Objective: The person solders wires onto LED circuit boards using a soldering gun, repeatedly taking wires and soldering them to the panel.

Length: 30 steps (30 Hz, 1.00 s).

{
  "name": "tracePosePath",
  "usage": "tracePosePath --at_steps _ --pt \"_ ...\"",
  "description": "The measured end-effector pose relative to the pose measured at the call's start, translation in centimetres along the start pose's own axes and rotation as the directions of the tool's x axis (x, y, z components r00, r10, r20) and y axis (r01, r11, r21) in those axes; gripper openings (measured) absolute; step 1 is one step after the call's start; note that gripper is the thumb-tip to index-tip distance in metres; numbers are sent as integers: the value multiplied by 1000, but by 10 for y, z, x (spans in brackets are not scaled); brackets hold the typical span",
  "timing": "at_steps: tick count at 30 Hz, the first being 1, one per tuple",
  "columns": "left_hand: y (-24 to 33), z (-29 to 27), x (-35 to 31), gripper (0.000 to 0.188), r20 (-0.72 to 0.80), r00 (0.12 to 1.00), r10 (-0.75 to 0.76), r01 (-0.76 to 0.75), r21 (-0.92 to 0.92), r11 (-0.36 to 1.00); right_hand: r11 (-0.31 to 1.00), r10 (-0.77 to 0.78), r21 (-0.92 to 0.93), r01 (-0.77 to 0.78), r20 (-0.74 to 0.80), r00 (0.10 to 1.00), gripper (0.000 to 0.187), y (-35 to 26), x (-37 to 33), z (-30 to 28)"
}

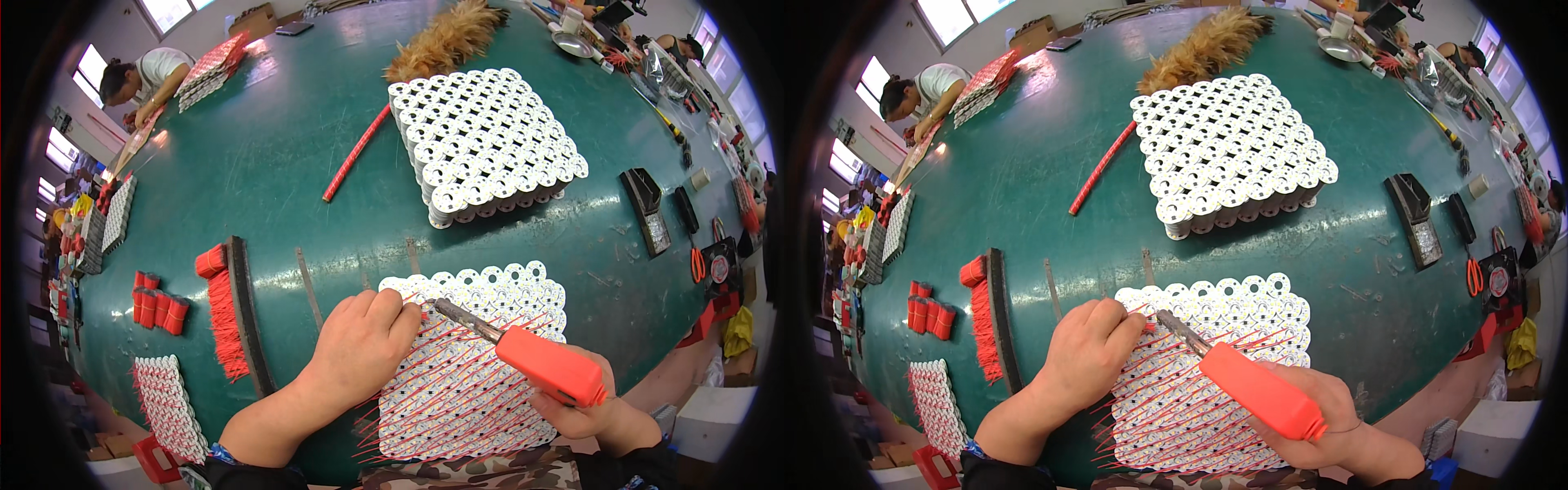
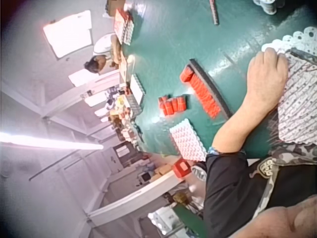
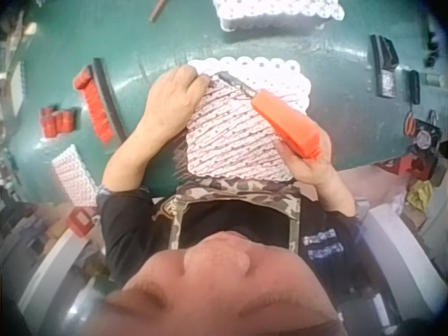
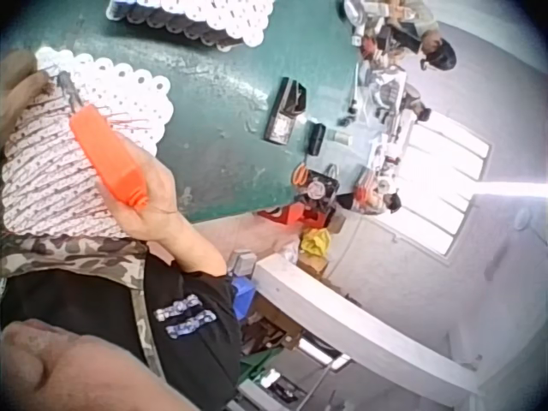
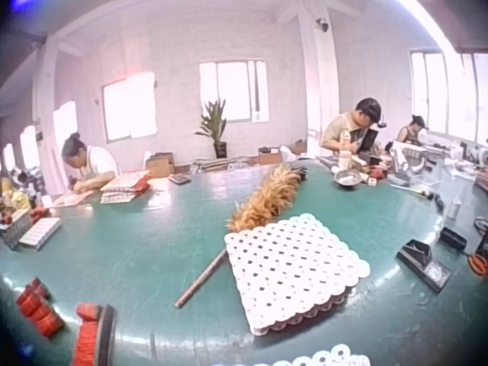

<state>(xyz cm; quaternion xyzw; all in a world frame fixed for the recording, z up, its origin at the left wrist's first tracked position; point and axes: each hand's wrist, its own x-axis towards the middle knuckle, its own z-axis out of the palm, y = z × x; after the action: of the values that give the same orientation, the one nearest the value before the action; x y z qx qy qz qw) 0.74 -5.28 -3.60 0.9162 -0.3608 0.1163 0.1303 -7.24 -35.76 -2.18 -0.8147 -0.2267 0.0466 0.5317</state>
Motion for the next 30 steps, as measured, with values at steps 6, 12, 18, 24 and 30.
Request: tracePosePath --at_steps 6,12,18,24,30 --pt "0 0 0 17 12 1000 -2 2 -6 1000 992 -90 -85 90 2 996 56 4 -1 -1" --pt "0 1 -1 18 -8 1000 -1 1 -11 1000 988 -102 -110 105 24 994 60 5 -1 -2" --pt "-1 1 -1 19 -19 1000 -5 5 -21 1000 966 -96 -234 112 77 992 48 -5 7 -8" --pt "1 0 -1 18 -23 1000 -19 18 -44 999 972 -85 -218 84 5 996 45 -1 2 -3" --pt "0 0 0 17 -29 1000 -11 10 -45 999 983 -104 -152 103 2 995 56 0 3 0"
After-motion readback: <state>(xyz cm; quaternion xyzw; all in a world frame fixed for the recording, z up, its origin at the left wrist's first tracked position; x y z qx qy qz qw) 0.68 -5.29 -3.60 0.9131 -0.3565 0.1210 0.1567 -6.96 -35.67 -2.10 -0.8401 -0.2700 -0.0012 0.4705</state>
